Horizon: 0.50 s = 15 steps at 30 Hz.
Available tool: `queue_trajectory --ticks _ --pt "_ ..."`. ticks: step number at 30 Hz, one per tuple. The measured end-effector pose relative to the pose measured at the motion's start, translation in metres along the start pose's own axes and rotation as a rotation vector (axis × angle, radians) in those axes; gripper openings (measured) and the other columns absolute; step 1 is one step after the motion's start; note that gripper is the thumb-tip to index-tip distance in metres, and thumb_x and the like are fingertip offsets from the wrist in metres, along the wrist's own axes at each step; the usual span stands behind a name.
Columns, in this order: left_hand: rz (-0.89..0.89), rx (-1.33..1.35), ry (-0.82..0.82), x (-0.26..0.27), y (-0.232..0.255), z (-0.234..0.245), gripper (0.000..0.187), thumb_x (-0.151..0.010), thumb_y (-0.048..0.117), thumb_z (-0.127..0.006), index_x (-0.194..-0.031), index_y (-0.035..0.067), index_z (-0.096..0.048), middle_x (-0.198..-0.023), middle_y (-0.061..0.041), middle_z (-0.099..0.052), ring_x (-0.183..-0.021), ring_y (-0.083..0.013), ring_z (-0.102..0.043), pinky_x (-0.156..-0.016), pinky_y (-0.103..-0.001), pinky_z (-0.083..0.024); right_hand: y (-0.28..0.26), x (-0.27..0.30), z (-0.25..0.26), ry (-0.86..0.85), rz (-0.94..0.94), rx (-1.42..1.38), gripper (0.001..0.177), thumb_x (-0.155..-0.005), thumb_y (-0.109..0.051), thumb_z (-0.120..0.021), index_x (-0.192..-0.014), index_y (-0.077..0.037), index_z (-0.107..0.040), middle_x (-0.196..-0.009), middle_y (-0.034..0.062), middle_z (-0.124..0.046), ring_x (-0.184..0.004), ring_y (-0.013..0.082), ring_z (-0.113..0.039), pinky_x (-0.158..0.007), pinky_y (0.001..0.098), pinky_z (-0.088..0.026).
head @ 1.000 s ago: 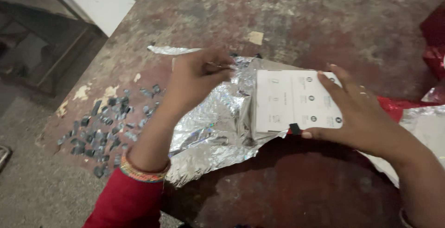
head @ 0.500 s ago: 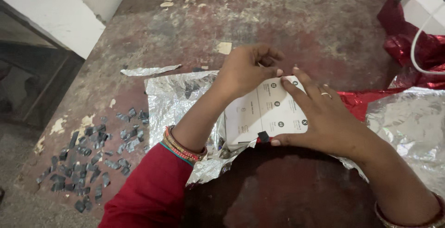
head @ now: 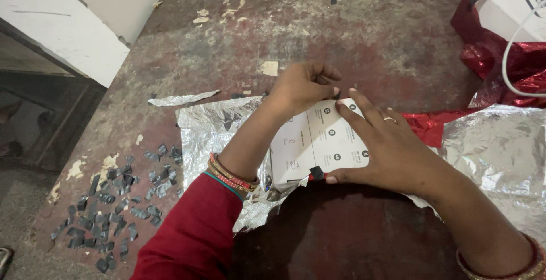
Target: The person wraps a white rectangular box with silver and red metallic paper. They fold the paper around the box, smooth the edges, and secure the folds with small pieces of black tape. The wrapping is completed with the box fully covered in red paper.
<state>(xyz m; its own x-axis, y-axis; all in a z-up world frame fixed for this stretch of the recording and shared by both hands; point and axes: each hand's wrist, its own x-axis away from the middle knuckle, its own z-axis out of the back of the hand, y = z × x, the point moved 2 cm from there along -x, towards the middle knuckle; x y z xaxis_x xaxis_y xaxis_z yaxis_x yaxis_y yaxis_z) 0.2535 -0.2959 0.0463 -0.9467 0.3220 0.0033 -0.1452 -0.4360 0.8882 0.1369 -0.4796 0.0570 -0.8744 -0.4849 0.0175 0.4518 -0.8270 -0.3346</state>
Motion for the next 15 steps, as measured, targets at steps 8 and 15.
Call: queue_trajectory --ticks 8,15 --pt "0.055 0.266 -0.075 -0.01 -0.021 -0.005 0.034 -0.075 0.006 -0.081 -0.108 0.001 -0.074 -0.091 -0.008 -0.076 -0.081 -0.0137 -0.073 -0.071 -0.028 -0.06 0.0 0.0 -0.001 -0.013 -0.014 0.014 0.136 -0.056 -0.088 -0.07 -0.162 -0.016 -0.024 -0.171 0.0192 -0.007 -0.151 0.0437 -0.023 -0.117 0.0572 -0.014" --pt "0.036 0.008 -0.001 0.003 -0.002 0.001 0.03 -0.071 0.016 -0.087 -0.098 0.005 -0.078 -0.088 -0.006 -0.078 -0.079 -0.0144 -0.075 -0.072 -0.029 -0.059 0.001 0.0 -0.003 -0.029 -0.032 0.01 0.136 -0.055 -0.088 -0.069 -0.163 -0.018 -0.023 -0.172 0.018 -0.007 -0.148 0.0425 -0.024 -0.118 0.0563 -0.013"
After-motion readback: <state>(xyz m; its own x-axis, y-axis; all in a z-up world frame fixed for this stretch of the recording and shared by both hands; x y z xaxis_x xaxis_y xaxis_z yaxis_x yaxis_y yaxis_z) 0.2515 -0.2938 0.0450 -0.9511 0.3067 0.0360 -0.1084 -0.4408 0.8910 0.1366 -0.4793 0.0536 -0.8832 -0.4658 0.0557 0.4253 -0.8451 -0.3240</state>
